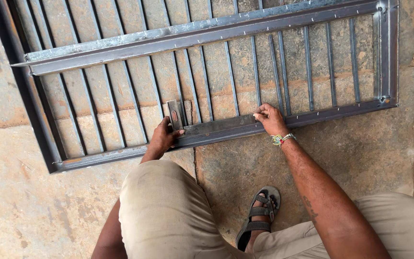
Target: The person sits on the ground and uses a try square and a metal ruler to measure and mark a metal grill frame. They align the tools along the horizontal and vertical bars of the frame and make small marks with a pencil or marker.
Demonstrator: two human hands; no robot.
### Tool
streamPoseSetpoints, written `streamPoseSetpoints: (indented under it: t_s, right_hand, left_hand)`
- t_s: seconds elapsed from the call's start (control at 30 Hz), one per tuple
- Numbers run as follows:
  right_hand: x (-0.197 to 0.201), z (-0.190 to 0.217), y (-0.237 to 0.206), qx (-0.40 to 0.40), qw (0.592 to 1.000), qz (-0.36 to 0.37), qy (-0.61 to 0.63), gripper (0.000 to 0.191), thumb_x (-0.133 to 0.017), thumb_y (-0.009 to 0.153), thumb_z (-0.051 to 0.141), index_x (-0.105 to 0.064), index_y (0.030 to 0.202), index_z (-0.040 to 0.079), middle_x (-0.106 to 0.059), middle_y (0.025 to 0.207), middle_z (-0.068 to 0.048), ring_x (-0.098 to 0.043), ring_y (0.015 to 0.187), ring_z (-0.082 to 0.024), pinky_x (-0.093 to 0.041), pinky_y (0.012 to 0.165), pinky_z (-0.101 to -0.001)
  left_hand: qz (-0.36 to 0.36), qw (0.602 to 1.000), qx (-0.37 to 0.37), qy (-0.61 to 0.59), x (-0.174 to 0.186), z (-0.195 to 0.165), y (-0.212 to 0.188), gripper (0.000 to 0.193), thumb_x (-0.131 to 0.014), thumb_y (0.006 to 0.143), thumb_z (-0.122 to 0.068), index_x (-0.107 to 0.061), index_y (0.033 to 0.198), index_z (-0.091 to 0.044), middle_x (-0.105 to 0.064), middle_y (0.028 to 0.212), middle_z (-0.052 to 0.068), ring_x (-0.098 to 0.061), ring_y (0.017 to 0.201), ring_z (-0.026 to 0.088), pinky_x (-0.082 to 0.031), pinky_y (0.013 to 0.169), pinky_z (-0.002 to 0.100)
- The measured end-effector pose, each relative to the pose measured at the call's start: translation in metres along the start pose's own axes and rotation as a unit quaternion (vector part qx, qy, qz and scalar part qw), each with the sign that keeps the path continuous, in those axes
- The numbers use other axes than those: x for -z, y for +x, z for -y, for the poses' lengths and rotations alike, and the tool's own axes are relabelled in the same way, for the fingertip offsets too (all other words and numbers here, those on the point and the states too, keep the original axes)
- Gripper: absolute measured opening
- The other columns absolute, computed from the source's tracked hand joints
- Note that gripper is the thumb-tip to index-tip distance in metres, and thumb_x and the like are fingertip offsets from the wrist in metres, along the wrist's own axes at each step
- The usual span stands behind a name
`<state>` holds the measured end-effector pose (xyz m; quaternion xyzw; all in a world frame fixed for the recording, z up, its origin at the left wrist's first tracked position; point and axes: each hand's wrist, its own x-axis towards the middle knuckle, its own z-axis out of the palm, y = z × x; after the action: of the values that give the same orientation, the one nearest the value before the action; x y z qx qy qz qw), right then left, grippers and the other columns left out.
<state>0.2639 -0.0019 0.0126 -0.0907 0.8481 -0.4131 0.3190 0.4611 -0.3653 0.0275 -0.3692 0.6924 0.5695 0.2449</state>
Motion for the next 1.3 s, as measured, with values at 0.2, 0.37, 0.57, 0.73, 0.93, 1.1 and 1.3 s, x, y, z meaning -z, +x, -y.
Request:
streamPoseSetpoints:
  t_s: [0.2,0.37,0.57,0.73,0.93,1.1,1.3]
  right_hand:
    - [0.001,0.0,-0.002,0.005,1.0,0.001,0.03,0.009,-0.071,0.095,0.004,-0.065,0.102,0.002,-0.076,0.093,-0.007,-0.071,0.087,-0.011,-0.056,0.075,-0.0282]
    - [0.001,0.001,0.001,-0.014,1.0,-0.004,0.017,0.01,-0.072,0.097,0.005,-0.064,0.103,0.002,-0.076,0.091,-0.007,-0.071,0.084,-0.012,-0.056,0.075,-0.0281]
    - [0.001,0.005,0.001,-0.01,1.0,-0.001,0.016,0.009,-0.07,0.097,0.005,-0.064,0.103,0.001,-0.076,0.09,-0.007,-0.072,0.084,-0.012,-0.058,0.075,-0.0285]
    - [0.0,0.007,0.001,-0.016,1.0,-0.003,0.018,0.009,-0.07,0.097,0.005,-0.064,0.103,0.001,-0.077,0.092,-0.007,-0.073,0.086,-0.013,-0.058,0.075,-0.0288]
    - [0.001,0.008,0.003,-0.03,1.0,-0.002,0.008,0.009,-0.07,0.097,0.005,-0.065,0.103,0.002,-0.078,0.093,-0.007,-0.074,0.088,-0.012,-0.06,0.076,-0.0285]
    - [-0.001,0.012,-0.003,-0.026,0.999,-0.026,-0.019,0.009,-0.072,0.097,0.006,-0.065,0.102,0.003,-0.077,0.092,-0.007,-0.073,0.086,-0.014,-0.058,0.075,-0.0299]
    - [-0.037,0.028,-0.026,0.035,0.986,-0.062,-0.148,0.008,-0.075,0.092,0.008,-0.07,0.096,0.004,-0.07,0.101,-0.01,-0.07,0.086,-0.018,-0.062,0.076,-0.0298]
  left_hand:
    - [-0.025,0.999,0.0,-0.039,-0.003,-0.003,-0.01,0.076,-0.078,0.088,-0.016,-0.037,0.151,-0.004,-0.073,0.117,0.018,-0.073,0.087,0.021,-0.06,0.056,0.034]
    - [-0.016,0.999,0.005,-0.033,-0.002,-0.005,-0.009,0.064,-0.075,0.091,-0.019,-0.046,0.146,-0.003,-0.076,0.114,0.017,-0.074,0.091,0.021,-0.062,0.059,0.033]
    - [-0.003,1.0,0.02,-0.023,0.0,-0.003,0.001,0.061,-0.075,0.09,-0.02,-0.049,0.143,-0.004,-0.074,0.114,0.016,-0.074,0.094,0.022,-0.063,0.061,0.033]
    - [0.006,0.999,0.03,-0.028,0.0,0.002,0.005,0.065,-0.075,0.09,-0.02,-0.046,0.146,-0.003,-0.073,0.117,0.018,-0.073,0.095,0.023,-0.065,0.063,0.034]
    - [0.007,0.999,0.034,-0.036,-0.001,0.004,0.009,0.073,-0.075,0.089,-0.018,-0.038,0.15,-0.003,-0.071,0.119,0.018,-0.073,0.097,0.023,-0.065,0.062,0.033]
    - [0.013,0.998,0.036,-0.04,-0.001,0.007,0.011,0.071,-0.075,0.089,-0.02,-0.042,0.15,-0.003,-0.072,0.12,0.018,-0.074,0.097,0.023,-0.065,0.062,0.032]
    - [0.013,0.999,0.038,-0.033,0.0,0.008,0.013,0.075,-0.076,0.088,-0.021,-0.04,0.151,-0.005,-0.07,0.122,0.019,-0.074,0.098,0.024,-0.066,0.063,0.033]
